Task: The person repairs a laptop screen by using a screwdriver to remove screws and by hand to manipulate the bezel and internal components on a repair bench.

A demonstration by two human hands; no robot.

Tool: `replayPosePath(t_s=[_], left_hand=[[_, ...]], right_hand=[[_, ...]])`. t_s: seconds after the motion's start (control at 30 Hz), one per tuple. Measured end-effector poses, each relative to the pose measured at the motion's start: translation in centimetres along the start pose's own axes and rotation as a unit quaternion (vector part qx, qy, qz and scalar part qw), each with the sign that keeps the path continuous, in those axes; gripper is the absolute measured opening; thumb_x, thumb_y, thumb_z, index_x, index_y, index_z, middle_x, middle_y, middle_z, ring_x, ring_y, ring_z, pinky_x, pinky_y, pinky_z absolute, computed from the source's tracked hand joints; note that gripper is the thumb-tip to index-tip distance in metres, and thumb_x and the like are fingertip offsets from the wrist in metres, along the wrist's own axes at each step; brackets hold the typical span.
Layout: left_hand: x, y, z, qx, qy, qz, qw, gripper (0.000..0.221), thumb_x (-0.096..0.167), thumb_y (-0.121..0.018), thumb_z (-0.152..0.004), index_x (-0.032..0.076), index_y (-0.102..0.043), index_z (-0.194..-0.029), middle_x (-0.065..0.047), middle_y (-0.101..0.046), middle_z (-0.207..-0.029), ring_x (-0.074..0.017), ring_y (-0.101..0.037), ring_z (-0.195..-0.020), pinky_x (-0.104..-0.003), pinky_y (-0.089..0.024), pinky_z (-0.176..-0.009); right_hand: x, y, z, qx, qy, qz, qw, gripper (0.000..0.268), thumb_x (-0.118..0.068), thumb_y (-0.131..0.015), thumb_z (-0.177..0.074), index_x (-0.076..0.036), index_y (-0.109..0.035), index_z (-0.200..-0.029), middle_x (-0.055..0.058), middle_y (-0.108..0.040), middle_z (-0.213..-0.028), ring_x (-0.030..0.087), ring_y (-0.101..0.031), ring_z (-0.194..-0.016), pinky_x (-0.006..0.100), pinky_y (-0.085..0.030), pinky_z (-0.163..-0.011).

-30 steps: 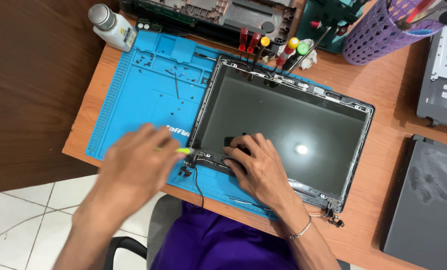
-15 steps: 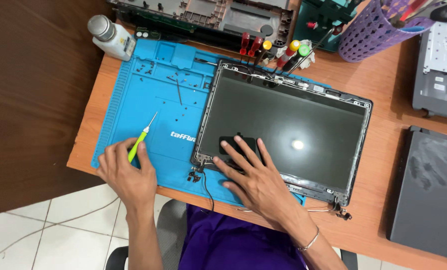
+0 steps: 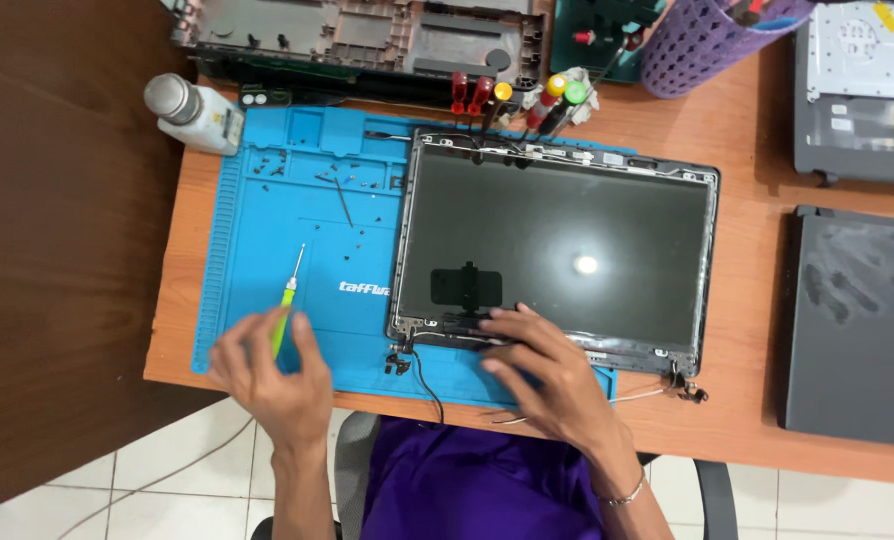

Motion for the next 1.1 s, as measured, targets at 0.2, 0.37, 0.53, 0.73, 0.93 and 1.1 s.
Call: replayPosePath(t_s=[0.2, 0.37, 0.53, 0.73, 0.93, 1.1], left_hand=[[4.0, -1.1, 1.4, -0.201, -0.140, 0.178, 0.953, 0.029, 0.011, -0.073, -0.088, 0.009, -0.073, -0.117, -0.005, -0.067, -0.110, -0.0253, -0.063, -0.100, -0.042, -0.043, -0.092], [5.1, -1.2, 1.9, -0.262, -0.176, 0.181, 0.932, 0.042, 0.015, -0.081, -0.079, 0.008, -0.072, -0.120, -0.006, -0.070, -0.116, -0.0248, -0.065, -0.108, -0.043, -0.045, -0.096], [4.5, -1.5, 1.8, -0.287, -0.174, 0.157, 0.929, 0.045, 0.015, -0.083, -0.078, 0.011, -0.073, -0.122, -0.005, -0.068, -0.124, -0.0247, -0.065, -0.112, -0.042, -0.047, -0.098], [4.8, -2.0, 1.3, -0.291, -0.127, 0.166, 0.934, 0.054, 0.014, -0.084, -0.073, 0.005, -0.070, -0.125, -0.011, -0.063, -0.135, -0.0297, -0.063, -0.116, -0.043, -0.048, -0.100], [4.2, -2.2, 1.8, -0.281, -0.157, 0.174, 0.931, 0.044, 0.010, -0.083, -0.074, 0.007, -0.073, -0.116, -0.008, -0.070, -0.131, -0.0272, -0.065, -0.119, -0.041, -0.049, -0.100], [3.9, -2.7, 2.0, -0.274, -0.178, 0.160, 0.932, 0.039, 0.008, -0.080, -0.073, 0.007, -0.075, -0.111, -0.006, -0.071, -0.126, -0.0266, -0.066, -0.115, -0.041, -0.049, -0.095]], right_hand=[[1.6, 4.1, 4.4, 0.219, -0.076, 0.045, 0.972, 0.013, 0.004, -0.072, -0.090, 0.000, -0.071, -0.103, 0.009, -0.073, -0.112, 0.025, -0.071, -0.112, 0.042, -0.056, -0.112], [3.4, 8.8, 10.5, 0.383, -0.157, 0.111, 0.903, 0.015, 0.003, -0.067, -0.101, 0.000, -0.070, -0.115, 0.011, -0.069, -0.122, 0.025, -0.067, -0.121, 0.039, -0.053, -0.113], [5.6, 10.6, 13.0, 0.338, -0.256, 0.055, 0.904, 0.028, 0.002, -0.068, -0.090, 0.000, -0.074, -0.117, 0.014, -0.070, -0.125, 0.028, -0.066, -0.122, 0.038, -0.053, -0.107], [6.0, 11.1, 12.7, 0.235, -0.238, 0.029, 0.942, 0.035, 0.003, -0.076, -0.071, 0.001, -0.076, -0.107, 0.014, -0.071, -0.128, 0.032, -0.062, -0.130, 0.041, -0.050, -0.108], [8.3, 11.5, 13.9, 0.225, -0.260, -0.012, 0.939, 0.030, 0.003, -0.079, -0.072, -0.002, -0.079, -0.102, 0.011, -0.075, -0.125, 0.028, -0.064, -0.132, 0.039, -0.053, -0.107], [9.0, 11.4, 14.3, 0.206, -0.237, 0.000, 0.949, 0.028, -0.002, -0.082, -0.073, -0.001, -0.080, -0.100, 0.011, -0.076, -0.121, 0.028, -0.064, -0.131, 0.040, -0.053, -0.107]])
Point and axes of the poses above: each hand's wrist, its own z-axis away from the middle knuckle, its own y-axis out of the back of the hand, x = y × z, the point moved 6 cm from there along -z, towards the middle knuckle
